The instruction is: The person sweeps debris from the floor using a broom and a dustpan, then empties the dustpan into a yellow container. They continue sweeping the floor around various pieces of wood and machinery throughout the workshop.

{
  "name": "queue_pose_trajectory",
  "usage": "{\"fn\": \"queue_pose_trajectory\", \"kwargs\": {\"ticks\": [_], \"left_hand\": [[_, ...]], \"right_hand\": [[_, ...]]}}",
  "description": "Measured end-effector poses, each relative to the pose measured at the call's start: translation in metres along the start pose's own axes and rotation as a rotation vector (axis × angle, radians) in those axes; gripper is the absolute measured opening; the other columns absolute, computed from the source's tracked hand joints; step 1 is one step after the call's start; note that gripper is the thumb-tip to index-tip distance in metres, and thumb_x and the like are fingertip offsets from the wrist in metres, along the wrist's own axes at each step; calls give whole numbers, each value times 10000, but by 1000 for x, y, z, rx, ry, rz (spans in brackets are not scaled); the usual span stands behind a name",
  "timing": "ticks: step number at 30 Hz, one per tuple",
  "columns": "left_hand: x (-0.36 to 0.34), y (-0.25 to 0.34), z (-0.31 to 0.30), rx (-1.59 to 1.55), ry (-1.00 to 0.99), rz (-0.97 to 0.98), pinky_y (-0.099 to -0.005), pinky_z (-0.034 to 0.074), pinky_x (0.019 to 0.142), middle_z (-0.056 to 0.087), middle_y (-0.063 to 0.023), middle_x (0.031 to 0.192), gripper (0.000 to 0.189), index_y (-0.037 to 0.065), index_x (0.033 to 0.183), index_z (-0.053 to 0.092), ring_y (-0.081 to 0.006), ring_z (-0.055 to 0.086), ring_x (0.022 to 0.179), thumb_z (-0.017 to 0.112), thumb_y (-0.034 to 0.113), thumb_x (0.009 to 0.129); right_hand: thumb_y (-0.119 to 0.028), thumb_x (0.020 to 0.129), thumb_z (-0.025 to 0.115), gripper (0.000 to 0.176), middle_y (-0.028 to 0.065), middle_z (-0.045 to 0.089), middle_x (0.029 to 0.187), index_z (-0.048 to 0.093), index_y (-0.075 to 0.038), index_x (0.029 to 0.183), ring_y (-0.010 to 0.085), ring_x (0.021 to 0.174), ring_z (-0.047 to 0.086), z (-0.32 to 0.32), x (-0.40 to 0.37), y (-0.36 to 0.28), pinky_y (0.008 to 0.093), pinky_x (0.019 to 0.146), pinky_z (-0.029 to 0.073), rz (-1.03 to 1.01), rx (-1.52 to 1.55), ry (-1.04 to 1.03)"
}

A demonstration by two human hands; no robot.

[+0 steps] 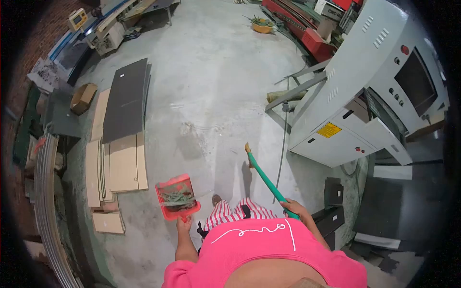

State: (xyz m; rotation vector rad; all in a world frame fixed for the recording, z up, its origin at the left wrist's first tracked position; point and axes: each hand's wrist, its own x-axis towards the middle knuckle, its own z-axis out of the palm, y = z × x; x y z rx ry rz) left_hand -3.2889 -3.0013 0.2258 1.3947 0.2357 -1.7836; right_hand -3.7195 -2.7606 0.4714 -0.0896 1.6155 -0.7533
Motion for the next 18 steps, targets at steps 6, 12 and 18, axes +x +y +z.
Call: {"fn": "queue_pose_trajectory", "kwargs": {"ticks": [6,12,18], "left_hand": [[45,56,172,222,-139,-14,-461,426,753,497,-117,697,132,39,695,411,-276,529,681,445,159,737],[130,60,300,258,-175,-29,-468,405,779,507,-122,772,143,50,813,456,-300,519,777,445,185,770],[159,42,442,245,-106,-87,-480,355,828,496,-125,899,222,43,899,440,-303,496,862,420,240,798]], "right_hand": [[-318,764,516,336,34,464,572,437,-51,951,98,417,453,2,52,-90,237,356,377,-14,59,77],[-319,763,517,341,39,472,577,435,-48,954,102,417,456,-25,132,-188,236,355,379,31,122,86],[-317,771,505,347,41,467,566,419,-38,959,109,411,451,-90,216,-308,237,353,379,-62,9,71]]}}
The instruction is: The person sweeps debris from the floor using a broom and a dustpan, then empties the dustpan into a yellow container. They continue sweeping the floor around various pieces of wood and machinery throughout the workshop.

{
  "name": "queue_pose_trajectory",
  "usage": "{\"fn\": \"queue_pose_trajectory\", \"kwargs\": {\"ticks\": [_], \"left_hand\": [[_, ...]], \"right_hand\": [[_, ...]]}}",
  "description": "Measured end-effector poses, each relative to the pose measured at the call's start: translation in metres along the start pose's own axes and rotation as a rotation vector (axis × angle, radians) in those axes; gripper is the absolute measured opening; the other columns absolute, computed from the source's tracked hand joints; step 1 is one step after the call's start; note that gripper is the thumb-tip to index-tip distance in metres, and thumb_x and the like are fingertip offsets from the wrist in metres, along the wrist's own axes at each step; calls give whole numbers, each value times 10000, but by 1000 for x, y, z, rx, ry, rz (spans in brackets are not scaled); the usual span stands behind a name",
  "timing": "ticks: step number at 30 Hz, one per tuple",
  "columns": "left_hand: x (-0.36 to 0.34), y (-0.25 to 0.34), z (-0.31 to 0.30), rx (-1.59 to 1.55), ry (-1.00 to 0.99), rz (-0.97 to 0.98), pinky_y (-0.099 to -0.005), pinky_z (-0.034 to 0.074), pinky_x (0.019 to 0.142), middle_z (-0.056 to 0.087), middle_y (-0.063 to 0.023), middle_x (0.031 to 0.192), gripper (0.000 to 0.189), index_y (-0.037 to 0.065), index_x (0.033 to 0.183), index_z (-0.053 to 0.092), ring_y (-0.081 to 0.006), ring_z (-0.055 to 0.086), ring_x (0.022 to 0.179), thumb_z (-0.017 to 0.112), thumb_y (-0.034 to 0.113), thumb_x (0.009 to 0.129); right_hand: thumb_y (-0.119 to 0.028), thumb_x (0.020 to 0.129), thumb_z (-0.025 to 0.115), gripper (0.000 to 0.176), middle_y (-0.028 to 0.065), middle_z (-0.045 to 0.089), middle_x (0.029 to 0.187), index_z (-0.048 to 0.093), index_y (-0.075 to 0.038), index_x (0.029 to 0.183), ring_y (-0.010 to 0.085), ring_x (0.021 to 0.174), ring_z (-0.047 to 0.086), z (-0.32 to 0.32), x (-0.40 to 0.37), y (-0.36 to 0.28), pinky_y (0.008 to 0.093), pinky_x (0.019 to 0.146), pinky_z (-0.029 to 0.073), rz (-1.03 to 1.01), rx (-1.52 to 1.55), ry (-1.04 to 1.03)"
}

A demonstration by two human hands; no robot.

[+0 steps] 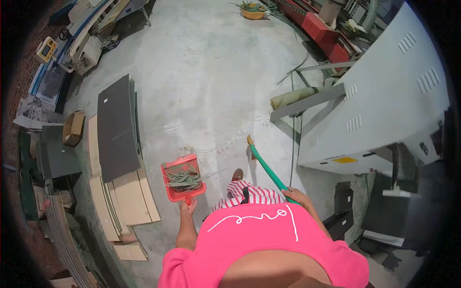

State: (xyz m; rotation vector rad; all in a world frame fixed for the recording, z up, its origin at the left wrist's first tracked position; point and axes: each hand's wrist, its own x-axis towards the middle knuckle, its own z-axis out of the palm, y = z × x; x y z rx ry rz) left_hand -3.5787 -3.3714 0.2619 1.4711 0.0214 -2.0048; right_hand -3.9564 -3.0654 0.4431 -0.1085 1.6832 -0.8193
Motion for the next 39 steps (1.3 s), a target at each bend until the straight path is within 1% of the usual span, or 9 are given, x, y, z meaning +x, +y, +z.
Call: {"fn": "queue_pose_trajectory", "kwargs": {"ticks": [5,7,15,19,23,30,33,38,39], "left_hand": [[53,14,96,15,29,-6,-481,363,818,500,-129,908,214,49,909,439,-296,500,863,412,225,789],[79,22,138,70,-48,-8,-485,375,805,506,-132,899,205,50,908,438,-296,508,853,416,207,778],[197,49,318,127,-36,-64,-459,406,773,506,-121,912,251,48,964,436,-288,531,845,390,232,799],[256,67,432,257,-33,-78,-446,418,755,511,-99,901,265,54,972,442,-276,534,844,409,251,799],[308,92,543,274,-116,-65,-466,428,743,494,-103,900,257,64,978,426,-299,531,830,419,250,800],[361,129,752,399,-183,-54,-435,453,720,492,-104,918,264,61,996,426,-302,541,807,412,249,810],[386,132,824,448,-206,-67,-409,461,716,500,-98,930,284,58,1016,424,-292,547,805,404,259,815],[447,127,921,524,-209,-61,-393,467,695,488,-92,931,279,67,1009,429,-287,548,813,414,256,804],[455,125,941,509,-213,-44,-397,479,666,494,-88,843,244,51,950,436,-292,561,783,412,242,800]], "right_hand": [[-334,771,496,414,28,451,567,399,-34,1040,102,411,438,-37,41,-132,225,356,365,36,-135,-2],[-331,772,493,422,26,449,568,392,-38,1059,99,412,436,-53,62,-158,224,356,363,40,-91,17],[-285,788,488,338,10,417,577,413,-68,1036,66,415,390,-115,162,-271,202,349,336,46,125,42],[-302,785,487,381,27,440,559,398,-62,1067,89,395,410,-148,217,-336,229,343,347,49,129,74],[-305,783,495,379,33,436,546,391,-66,1059,100,388,411,-167,250,-447,232,341,347,171,97,201],[-340,789,480,403,36,442,538,340,-93,1074,106,384,417,-217,334,-526,231,329,342,147,345,198],[-351,788,476,395,36,448,533,347,-110,1072,106,383,418,-240,365,-564,233,326,341,165,415,240],[-359,775,497,446,33,441,534,336,-119,1115,105,381,417,-312,447,-625,225,329,346,176,419,137],[-359,775,497,446,33,441,534,336,-119,1115,105,381,417,-331,469,-633,225,329,346,167,417,139]]}}
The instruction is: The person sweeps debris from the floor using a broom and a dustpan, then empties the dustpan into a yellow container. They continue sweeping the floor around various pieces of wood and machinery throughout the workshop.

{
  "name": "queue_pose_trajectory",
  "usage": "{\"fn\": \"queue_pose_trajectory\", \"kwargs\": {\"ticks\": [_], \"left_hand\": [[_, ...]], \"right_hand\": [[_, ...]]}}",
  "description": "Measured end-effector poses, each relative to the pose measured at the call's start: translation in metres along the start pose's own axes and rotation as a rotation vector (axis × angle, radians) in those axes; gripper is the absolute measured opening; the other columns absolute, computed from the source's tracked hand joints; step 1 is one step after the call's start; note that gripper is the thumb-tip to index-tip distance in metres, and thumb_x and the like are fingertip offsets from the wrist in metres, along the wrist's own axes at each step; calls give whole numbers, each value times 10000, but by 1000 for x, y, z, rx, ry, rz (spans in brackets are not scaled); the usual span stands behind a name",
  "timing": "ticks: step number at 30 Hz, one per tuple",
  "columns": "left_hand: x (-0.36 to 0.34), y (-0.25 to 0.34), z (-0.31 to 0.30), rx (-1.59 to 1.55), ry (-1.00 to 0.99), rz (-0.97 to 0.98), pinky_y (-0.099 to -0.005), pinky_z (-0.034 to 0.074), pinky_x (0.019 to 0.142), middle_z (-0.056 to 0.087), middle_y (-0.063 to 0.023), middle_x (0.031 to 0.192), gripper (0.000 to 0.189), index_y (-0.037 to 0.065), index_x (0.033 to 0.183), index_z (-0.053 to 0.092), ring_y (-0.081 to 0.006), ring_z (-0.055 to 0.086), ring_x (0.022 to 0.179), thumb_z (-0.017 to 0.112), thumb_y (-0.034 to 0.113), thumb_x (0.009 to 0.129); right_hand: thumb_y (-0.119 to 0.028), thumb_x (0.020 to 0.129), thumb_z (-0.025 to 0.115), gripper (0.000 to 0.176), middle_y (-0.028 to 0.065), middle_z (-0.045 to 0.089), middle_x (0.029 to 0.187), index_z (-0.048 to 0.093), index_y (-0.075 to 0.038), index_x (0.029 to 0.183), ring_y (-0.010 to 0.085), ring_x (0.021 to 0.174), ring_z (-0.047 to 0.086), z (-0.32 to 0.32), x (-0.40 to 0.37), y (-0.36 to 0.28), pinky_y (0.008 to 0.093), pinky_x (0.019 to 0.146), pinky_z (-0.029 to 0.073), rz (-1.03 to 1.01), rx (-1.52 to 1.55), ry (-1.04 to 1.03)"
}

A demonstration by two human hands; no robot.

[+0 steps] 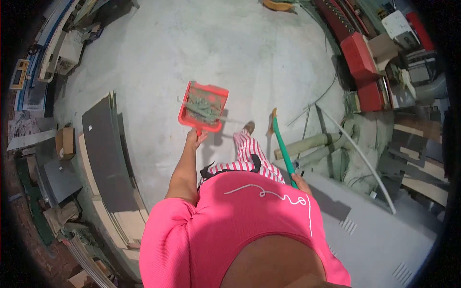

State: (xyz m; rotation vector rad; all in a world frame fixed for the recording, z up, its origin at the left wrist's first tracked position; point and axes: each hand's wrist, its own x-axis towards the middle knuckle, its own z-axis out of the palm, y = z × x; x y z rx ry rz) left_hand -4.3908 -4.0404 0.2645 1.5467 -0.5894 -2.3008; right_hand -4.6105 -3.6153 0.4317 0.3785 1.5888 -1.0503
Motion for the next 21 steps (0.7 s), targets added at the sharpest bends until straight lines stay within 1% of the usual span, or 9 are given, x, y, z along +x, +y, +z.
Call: {"fn": "queue_pose_trajectory", "kwargs": {"ticks": [1,2,3,7,9,11,14,16,21], "left_hand": [[12,10,18,-13,-4,21,-402,490,637,500,-83,755,218,35,891,443,-298,574,754,411,228,795],[24,17,30,-12,4,5,-394,494,625,500,-80,748,219,30,884,442,-294,577,755,407,227,795],[34,23,42,-10,12,-12,-386,498,612,501,-76,741,220,25,877,442,-291,580,756,404,226,796],[65,52,107,-69,64,5,-389,497,610,500,-85,749,231,15,885,443,-301,576,769,395,223,798],[96,56,127,-121,168,1,-396,492,625,496,-98,758,257,5,914,441,-312,572,781,395,231,801],[114,70,163,-145,157,13,-401,488,634,490,-98,753,257,2,912,442,-316,569,788,396,229,800],[149,93,202,-160,148,23,-414,480,655,481,-94,747,256,-2,892,446,-323,560,810,393,232,802],[180,111,228,-208,154,-25,-417,478,660,477,-98,740,244,-3,881,447,-323,560,804,379,218,805],[263,167,310,-227,155,-46,-412,484,648,469,-106,720,236,3,854,453,-312,568,763,353,212,810]], "right_hand": [[-358,772,504,468,36,438,541,326,-117,1131,106,381,417,-11,20,-15,221,328,345,-231,-219,-32],[-357,768,511,490,39,436,548,317,-116,1147,107,380,417,-8,17,-47,218,327,345,-452,-437,-57],[-350,765,517,492,44,434,558,328,-98,1143,108,379,418,-6,19,-84,219,325,345,-103,-102,26],[-355,770,506,493,43,449,562,330,-77,1138,104,388,427,-28,60,-189,219,329,348,4,-102,-38],[-355,771,505,516,42,452,560,312,-81,1163,104,388,428,-44,87,-224,218,331,347,2,-107,-54],[-355,771,504,540,41,454,557,294,-85,1189,103,389,429,-55,105,-271,217,333,347,-19,-125,-78],[-353,772,503,591,38,456,562,249,-87,1234,105,388,428,-63,128,-325,219,338,349,-35,-150,-8],[-354,771,503,627,41,461,578,213,-82,1256,107,396,428,-66,146,-361,224,345,353,-62,-140,0],[-356,768,510,621,49,463,585,224,-92,1252,112,431,435,-65,190,-458,235,373,365,-84,-83,19]]}}
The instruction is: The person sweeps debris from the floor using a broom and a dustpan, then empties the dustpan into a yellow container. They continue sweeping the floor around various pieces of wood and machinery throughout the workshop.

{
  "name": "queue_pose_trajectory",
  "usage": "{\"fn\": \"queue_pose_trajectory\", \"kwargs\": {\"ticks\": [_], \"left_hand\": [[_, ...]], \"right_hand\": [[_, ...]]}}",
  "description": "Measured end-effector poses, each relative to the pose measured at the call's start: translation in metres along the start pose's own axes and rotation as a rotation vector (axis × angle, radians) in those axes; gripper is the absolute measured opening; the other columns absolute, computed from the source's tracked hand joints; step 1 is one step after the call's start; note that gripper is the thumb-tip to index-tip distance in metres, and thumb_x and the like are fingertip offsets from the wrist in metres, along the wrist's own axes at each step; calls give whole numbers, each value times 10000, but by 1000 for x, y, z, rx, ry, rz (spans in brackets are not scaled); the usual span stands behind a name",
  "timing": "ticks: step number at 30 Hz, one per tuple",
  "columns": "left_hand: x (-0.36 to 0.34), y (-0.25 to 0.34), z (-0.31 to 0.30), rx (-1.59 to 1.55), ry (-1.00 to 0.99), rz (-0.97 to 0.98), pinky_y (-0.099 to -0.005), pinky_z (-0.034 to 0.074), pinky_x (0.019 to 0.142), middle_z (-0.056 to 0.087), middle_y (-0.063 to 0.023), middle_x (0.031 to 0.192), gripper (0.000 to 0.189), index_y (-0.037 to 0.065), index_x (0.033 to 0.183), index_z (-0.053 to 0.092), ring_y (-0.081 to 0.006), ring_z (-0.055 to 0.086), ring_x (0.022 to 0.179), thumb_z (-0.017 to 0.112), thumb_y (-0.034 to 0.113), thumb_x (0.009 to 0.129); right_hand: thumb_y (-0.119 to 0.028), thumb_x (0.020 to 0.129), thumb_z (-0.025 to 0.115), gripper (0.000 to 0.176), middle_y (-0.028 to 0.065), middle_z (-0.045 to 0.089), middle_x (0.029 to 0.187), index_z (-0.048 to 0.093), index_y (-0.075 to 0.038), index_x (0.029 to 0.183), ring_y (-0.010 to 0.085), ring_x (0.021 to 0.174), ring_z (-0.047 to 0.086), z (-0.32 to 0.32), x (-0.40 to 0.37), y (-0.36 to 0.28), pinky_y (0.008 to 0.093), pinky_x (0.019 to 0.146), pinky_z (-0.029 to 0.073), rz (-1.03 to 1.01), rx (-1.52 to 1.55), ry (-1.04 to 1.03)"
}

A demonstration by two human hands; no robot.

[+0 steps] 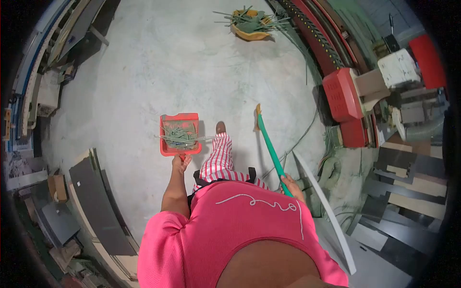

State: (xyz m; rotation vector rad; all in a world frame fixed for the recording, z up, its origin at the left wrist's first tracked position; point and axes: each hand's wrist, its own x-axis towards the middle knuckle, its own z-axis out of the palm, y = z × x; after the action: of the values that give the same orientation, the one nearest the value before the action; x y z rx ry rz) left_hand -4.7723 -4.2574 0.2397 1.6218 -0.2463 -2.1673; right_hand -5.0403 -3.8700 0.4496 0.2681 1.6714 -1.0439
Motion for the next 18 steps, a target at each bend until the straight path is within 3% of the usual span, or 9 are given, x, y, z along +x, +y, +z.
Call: {"fn": "queue_pose_trajectory", "kwargs": {"ticks": [5,7,10,14,18], "left_hand": [[60,52,125,1,35,-22,-414,486,641,475,-106,723,220,22,813,453,-298,572,740,341,212,813],[87,72,176,6,-75,-14,-404,489,637,488,-109,744,189,30,819,439,-294,573,738,347,194,811],[124,104,254,23,-88,16,-411,490,637,497,-110,756,173,30,842,431,-296,573,732,352,180,811],[157,149,379,-31,-130,8,-435,485,656,490,-106,762,157,23,859,433,-299,568,732,383,157,796],[208,199,492,-76,-157,16,-461,471,695,476,-129,842,176,2,901,428,-278,535,738,390,104,762]], "right_hand": [[-349,758,530,589,58,468,576,270,-116,1232,133,443,445,-6,42,-112,266,393,375,77,14,74],[-355,761,522,543,55,468,567,310,-115,1199,132,433,448,-12,59,-151,260,381,369,47,-8,59],[-379,764,509,449,41,463,557,375,-115,1102,122,421,448,-16,82,-199,249,360,363,86,19,118],[-391,768,497,425,42,460,545,388,-115,1073,123,411,449,-35,130,-237,254,357,364,13,158,111],[-387,764,503,396,43,460,546,401,-116,1035,123,413,452,-46,185,-285,252,361,369,68,231,87]]}}
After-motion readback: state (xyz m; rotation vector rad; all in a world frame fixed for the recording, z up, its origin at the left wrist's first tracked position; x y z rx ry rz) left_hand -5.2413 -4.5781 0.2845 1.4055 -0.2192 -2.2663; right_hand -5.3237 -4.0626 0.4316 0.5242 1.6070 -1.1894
